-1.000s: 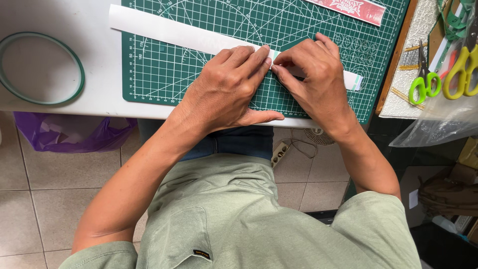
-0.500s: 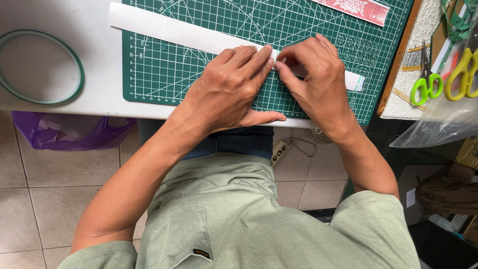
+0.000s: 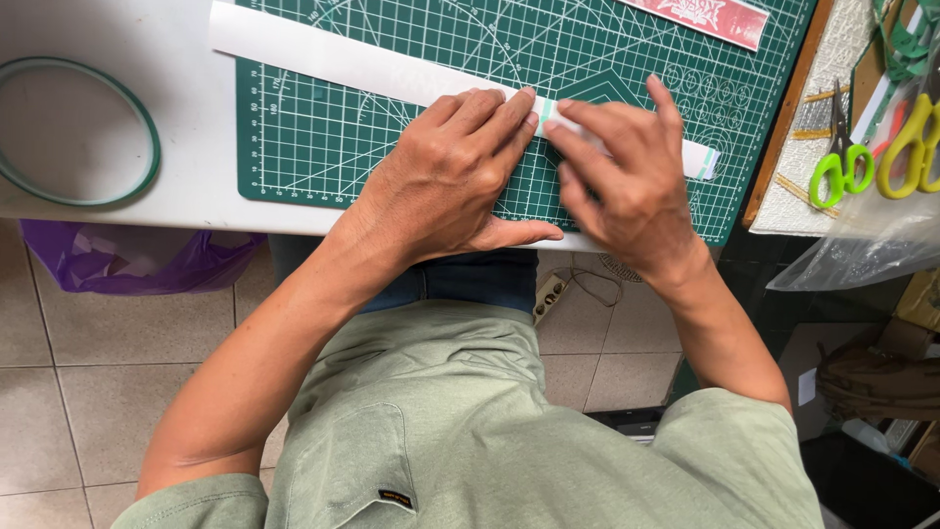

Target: The person applies clear adhesive tape to the edges of printed stickers laid on a green cutting mat. They use green-handled scissors to cut the tape, smooth it down, and peel back the backing to expose the adhesive. The process is repeated for multiple stickers.

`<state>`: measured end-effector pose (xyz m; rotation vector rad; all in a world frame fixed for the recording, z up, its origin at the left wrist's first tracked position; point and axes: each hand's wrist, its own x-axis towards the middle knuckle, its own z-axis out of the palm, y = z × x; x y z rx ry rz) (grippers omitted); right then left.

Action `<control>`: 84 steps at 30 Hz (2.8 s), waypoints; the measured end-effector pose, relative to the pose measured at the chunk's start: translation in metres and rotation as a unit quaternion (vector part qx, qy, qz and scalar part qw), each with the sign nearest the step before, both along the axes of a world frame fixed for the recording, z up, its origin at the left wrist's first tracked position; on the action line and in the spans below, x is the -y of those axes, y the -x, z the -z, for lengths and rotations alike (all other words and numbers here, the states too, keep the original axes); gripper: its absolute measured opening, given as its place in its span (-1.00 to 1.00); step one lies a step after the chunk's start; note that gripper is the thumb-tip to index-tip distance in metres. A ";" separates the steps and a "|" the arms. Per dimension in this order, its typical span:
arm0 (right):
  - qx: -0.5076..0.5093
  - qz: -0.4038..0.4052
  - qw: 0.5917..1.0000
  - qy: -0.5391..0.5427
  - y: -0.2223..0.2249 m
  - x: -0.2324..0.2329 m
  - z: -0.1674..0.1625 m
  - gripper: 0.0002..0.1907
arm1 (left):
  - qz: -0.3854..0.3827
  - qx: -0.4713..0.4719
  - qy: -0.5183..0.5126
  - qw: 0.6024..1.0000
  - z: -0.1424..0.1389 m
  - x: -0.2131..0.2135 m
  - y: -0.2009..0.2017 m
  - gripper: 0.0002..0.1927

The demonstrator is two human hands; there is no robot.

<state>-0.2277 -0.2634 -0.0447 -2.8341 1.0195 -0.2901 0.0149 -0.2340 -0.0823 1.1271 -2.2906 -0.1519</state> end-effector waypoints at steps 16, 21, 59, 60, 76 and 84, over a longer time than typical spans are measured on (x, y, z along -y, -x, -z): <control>0.034 -0.001 0.998 -0.054 0.009 -0.001 0.000 -0.54 | 0.003 0.010 -0.007 1.000 -0.008 -0.001 0.001 0.01; 0.125 0.031 0.978 -0.162 0.011 0.004 0.001 -0.56 | 0.003 0.006 -0.015 1.000 -0.010 -0.002 0.004 -0.02; 0.000 0.019 1.000 0.001 0.000 -0.001 -0.010 -0.72 | -0.003 -0.111 -0.038 0.993 -0.013 -0.005 -0.003 -0.08; -0.001 0.023 1.000 -0.004 -0.002 -0.001 -0.011 -0.74 | -0.002 -0.115 -0.053 0.992 -0.014 -0.005 -0.006 -0.10; -0.014 0.044 0.997 -0.056 -0.014 -0.001 -0.028 -0.73 | -0.093 0.051 0.058 0.993 -0.001 -0.023 -0.136 0.08; -0.014 0.052 0.996 -0.076 -0.017 0.000 -0.027 -0.73 | -0.086 0.013 0.015 0.996 -0.006 -0.021 -0.137 0.04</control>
